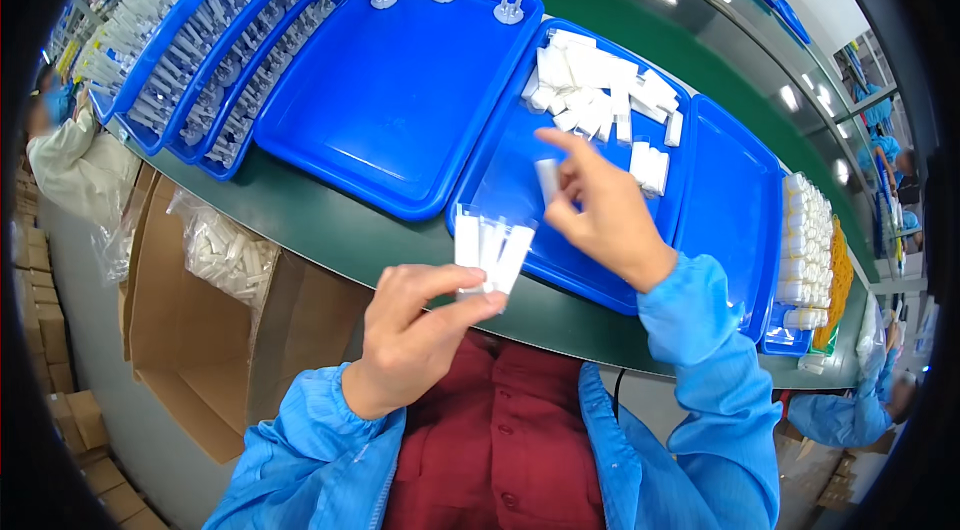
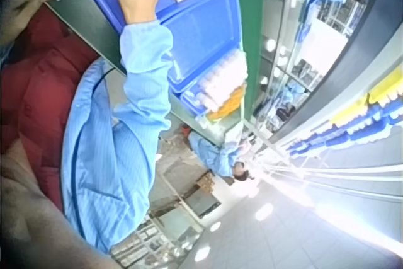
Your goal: Assemble small plastic components at a production workbench.
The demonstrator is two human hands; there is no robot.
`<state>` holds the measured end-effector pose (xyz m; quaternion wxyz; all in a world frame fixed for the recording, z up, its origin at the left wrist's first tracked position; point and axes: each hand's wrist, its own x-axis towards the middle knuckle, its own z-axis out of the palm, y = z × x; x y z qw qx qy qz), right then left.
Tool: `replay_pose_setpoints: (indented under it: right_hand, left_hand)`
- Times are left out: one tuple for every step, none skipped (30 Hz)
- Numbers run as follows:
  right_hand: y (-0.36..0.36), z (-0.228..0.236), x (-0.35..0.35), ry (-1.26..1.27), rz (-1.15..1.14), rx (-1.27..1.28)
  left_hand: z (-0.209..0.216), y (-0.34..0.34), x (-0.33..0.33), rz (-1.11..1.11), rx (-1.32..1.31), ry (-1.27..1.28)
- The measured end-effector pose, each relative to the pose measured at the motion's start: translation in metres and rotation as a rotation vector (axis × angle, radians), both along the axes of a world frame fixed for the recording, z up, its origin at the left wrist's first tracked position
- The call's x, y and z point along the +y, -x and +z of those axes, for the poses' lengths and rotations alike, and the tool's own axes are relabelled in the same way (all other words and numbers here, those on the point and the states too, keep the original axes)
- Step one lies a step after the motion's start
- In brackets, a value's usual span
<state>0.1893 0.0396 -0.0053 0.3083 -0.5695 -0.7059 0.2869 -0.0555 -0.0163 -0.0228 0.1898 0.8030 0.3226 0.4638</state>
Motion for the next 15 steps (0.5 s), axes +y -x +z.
replay_pose_setpoints:
  right_hand:
    - [-0.006, 0.005, -0.005, 0.132, -0.094, 0.257]
    - [-0.013, 0.008, -0.008, 0.217, -0.118, 0.474]
    - [-0.011, 0.013, -0.014, 0.25, -0.187, 0.629]
    - [-0.006, 0.017, -0.023, 0.279, -0.256, 0.788]
    - [-0.002, 0.018, -0.032, 0.307, -0.325, 0.947]
    - [-0.002, 0.016, -0.039, 0.291, -0.329, 0.933]
    - [0.001, 0.015, -0.045, 0.263, -0.346, 0.88]
    - [0.003, 0.014, -0.05, 0.234, -0.362, 0.826]
    - [0.004, 0.013, -0.054, 0.206, -0.377, 0.773]
    - [0.004, 0.014, -0.058, 0.201, -0.346, 0.756]
    - [0.003, 0.014, -0.061, 0.178, -0.353, 0.744]
    - [0.003, 0.014, -0.062, 0.156, -0.356, 0.733]
    - [0.003, 0.014, -0.063, 0.134, -0.359, 0.722]
    - [0.002, 0.011, -0.064, 0.111, -0.379, 0.734]
    - [0.003, 0.011, -0.065, 0.107, -0.372, 0.728]
  left_hand:
    - [0.003, -0.003, -0.001, -0.035, 0.021, 0.0]
    - [0.009, -0.007, -0.002, -0.069, 0.042, 0.0]
    - [0.011, -0.011, -0.003, -0.112, 0.063, -0.003]
    - [0.011, -0.016, -0.004, -0.118, 0.061, -0.004]
    - [0.012, -0.02, -0.006, -0.131, 0.061, 0.006]
    - [0.014, -0.023, -0.007, -0.149, 0.062, 0.015]
    - [0.016, -0.027, -0.008, -0.166, 0.064, 0.024]
    - [0.016, -0.029, -0.008, -0.174, 0.066, 0.025]
    - [0.016, -0.03, -0.007, -0.204, 0.076, 0.018]
    - [0.015, -0.029, -0.006, -0.232, 0.085, 0.01]
    - [0.015, -0.03, -0.006, -0.261, 0.095, 0.002]
    - [0.015, -0.03, -0.006, -0.262, 0.104, 0.005]
    - [0.015, -0.03, -0.007, -0.264, 0.113, 0.008]
    - [0.015, -0.031, -0.008, -0.264, 0.121, 0.011]
    - [0.015, -0.031, -0.008, -0.261, 0.126, 0.011]
